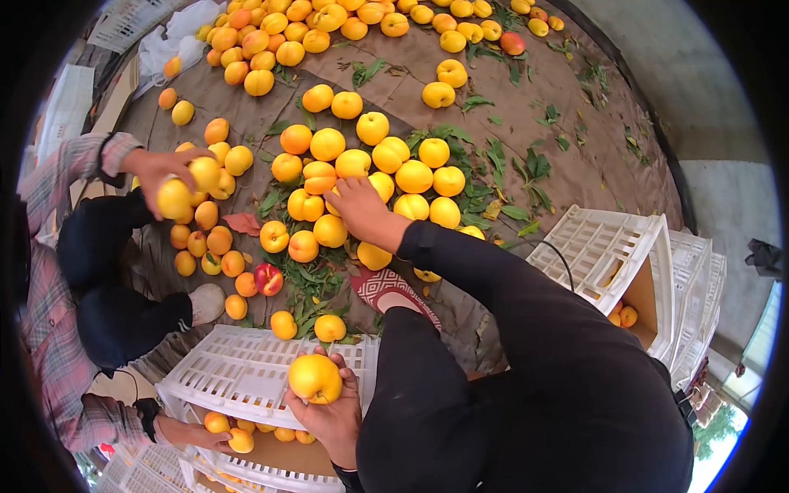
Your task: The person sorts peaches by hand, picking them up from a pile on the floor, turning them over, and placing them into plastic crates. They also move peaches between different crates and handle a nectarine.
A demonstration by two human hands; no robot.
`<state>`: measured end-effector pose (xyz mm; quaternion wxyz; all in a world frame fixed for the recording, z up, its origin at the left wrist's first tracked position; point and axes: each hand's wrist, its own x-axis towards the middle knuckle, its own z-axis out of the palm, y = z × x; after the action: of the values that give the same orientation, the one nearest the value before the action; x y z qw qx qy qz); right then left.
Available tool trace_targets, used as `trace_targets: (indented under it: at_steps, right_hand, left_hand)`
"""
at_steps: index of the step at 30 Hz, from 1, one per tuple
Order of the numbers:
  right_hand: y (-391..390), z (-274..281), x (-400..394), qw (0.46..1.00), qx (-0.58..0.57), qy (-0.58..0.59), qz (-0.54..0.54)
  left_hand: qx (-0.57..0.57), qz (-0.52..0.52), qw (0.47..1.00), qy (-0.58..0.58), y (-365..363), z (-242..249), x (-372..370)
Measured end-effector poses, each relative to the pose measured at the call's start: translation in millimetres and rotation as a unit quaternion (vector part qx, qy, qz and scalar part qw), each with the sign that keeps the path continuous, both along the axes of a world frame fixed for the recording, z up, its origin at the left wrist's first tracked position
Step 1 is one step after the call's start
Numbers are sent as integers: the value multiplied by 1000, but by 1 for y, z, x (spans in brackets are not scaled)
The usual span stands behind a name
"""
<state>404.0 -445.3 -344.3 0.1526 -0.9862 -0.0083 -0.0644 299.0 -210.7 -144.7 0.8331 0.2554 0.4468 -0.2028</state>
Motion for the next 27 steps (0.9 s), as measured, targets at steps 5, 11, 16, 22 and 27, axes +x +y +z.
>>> trace_targets:
  at_steps: [5,11,16,22,27]
  right_hand:
    - [2,-18,8,1000,-2,-12,-11]
    - [21,49,-16,714,663,200,-105]
    - [59,128,-53,594,686,321,271]
    - [20,107,-32,796,542,218,157]
    - [-57,12,-26,996,-68,40,42]
  left_hand:
    - [18,1,1000,4,0,-2,-1]
    - [77,-56,995,-24,6,-11,-4]
    - [177,-122,976,39,-23,22,5]
    - [11,-193,968,-157,49,25,-43]
    - [215,-105,955,-173,58,63,-55]
